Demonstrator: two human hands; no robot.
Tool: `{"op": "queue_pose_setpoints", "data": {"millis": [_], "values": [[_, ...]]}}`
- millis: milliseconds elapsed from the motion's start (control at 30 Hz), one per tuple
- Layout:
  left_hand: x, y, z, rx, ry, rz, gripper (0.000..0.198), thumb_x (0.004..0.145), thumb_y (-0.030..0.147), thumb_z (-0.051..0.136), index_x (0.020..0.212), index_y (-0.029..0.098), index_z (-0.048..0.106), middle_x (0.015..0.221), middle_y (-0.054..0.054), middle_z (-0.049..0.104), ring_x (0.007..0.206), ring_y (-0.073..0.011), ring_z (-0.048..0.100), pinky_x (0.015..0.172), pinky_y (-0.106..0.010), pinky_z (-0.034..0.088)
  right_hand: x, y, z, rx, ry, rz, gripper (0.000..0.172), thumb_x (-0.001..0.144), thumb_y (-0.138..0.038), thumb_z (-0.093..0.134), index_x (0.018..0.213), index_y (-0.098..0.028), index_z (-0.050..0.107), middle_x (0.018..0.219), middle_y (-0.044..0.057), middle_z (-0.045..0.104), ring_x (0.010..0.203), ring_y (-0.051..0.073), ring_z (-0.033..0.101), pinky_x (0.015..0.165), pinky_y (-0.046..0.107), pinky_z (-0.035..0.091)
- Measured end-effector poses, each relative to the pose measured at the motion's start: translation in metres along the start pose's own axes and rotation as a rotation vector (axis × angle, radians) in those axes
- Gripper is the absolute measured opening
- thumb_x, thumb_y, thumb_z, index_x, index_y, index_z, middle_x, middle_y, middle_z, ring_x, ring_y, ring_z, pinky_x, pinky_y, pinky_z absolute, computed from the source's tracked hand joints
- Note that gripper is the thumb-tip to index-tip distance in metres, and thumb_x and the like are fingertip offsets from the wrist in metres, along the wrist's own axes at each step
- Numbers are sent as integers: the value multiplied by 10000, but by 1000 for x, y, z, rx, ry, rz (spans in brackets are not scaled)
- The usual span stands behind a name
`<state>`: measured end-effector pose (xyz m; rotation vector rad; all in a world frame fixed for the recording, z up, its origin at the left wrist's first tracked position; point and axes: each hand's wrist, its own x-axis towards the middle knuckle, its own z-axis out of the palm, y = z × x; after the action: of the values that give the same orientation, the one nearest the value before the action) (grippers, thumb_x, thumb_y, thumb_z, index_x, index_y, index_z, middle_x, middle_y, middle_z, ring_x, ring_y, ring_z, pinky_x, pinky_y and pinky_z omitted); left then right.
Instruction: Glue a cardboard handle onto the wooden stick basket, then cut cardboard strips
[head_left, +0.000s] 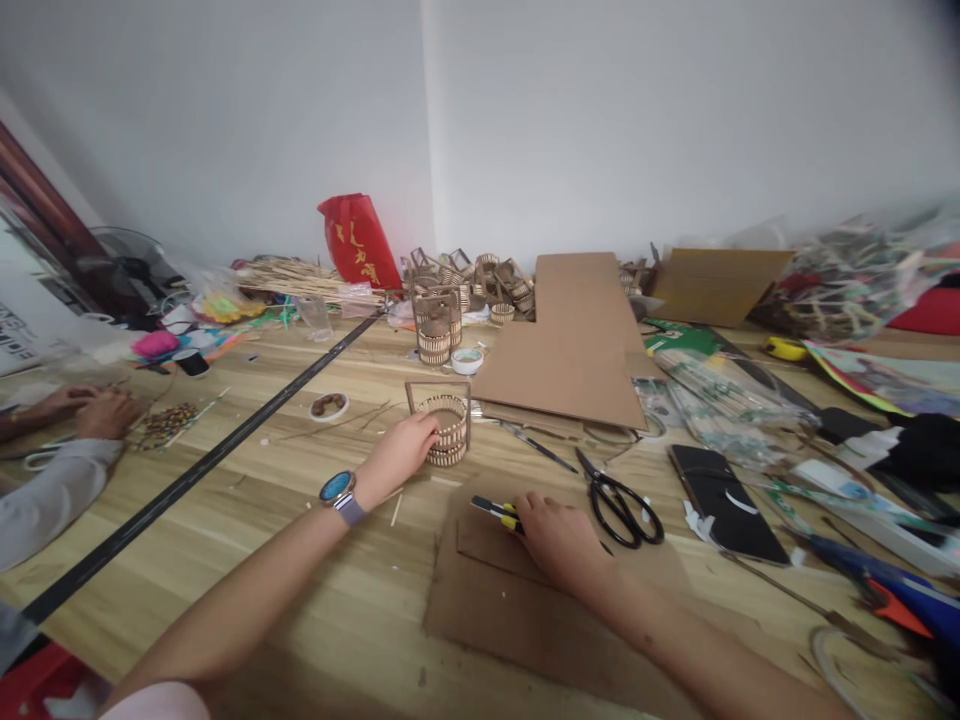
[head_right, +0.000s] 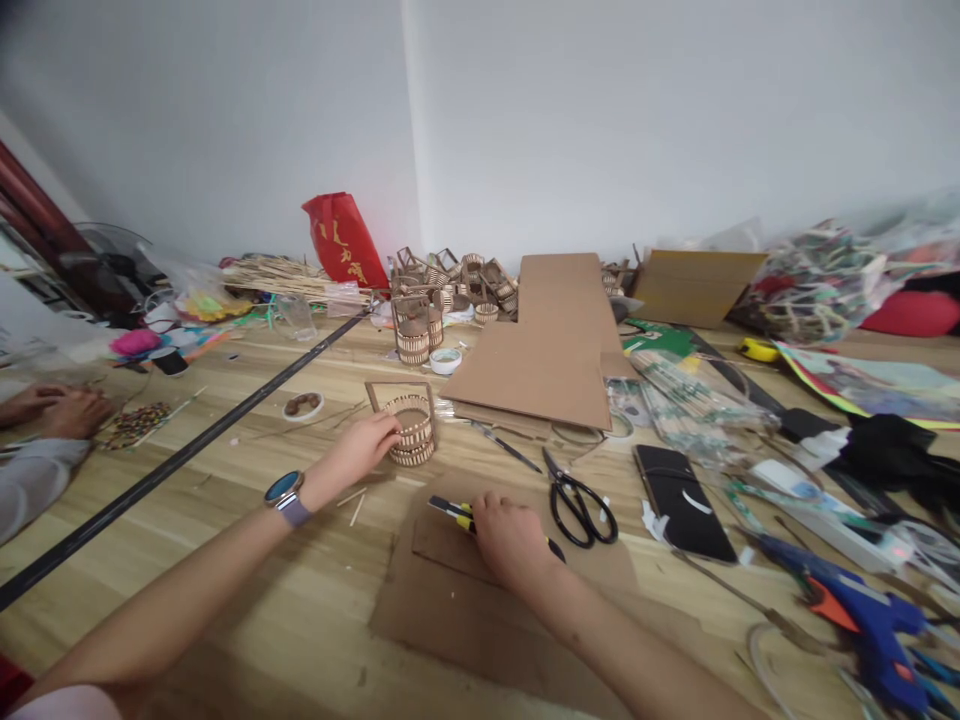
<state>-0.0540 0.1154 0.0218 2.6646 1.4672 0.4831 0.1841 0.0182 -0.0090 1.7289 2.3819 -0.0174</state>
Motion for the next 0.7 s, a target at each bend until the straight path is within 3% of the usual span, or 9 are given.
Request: {"op": "queue_pose_setpoints", "data": {"millis": [400, 700], "values": [[-4, -19, -9, -63, -23, 106, 142, 914, 124, 444, 854, 200, 547, 929, -74, 631, 889, -212, 590, 814, -319, 459, -1, 1, 2, 2, 9, -8, 179, 935, -158, 476, 1067, -156, 596, 1033, 128, 683, 931, 265, 696, 672, 315, 531], [-4, -26, -9, -66, -28, 107, 162, 913, 132, 429, 822, 194, 547, 896, -81, 622, 841, -217, 580, 774, -326, 458, -1, 2, 4, -1, 19, -20, 172, 926, -166, 495, 1062, -159, 600, 1026, 132, 683, 922, 258, 697, 676, 306, 529]]}}
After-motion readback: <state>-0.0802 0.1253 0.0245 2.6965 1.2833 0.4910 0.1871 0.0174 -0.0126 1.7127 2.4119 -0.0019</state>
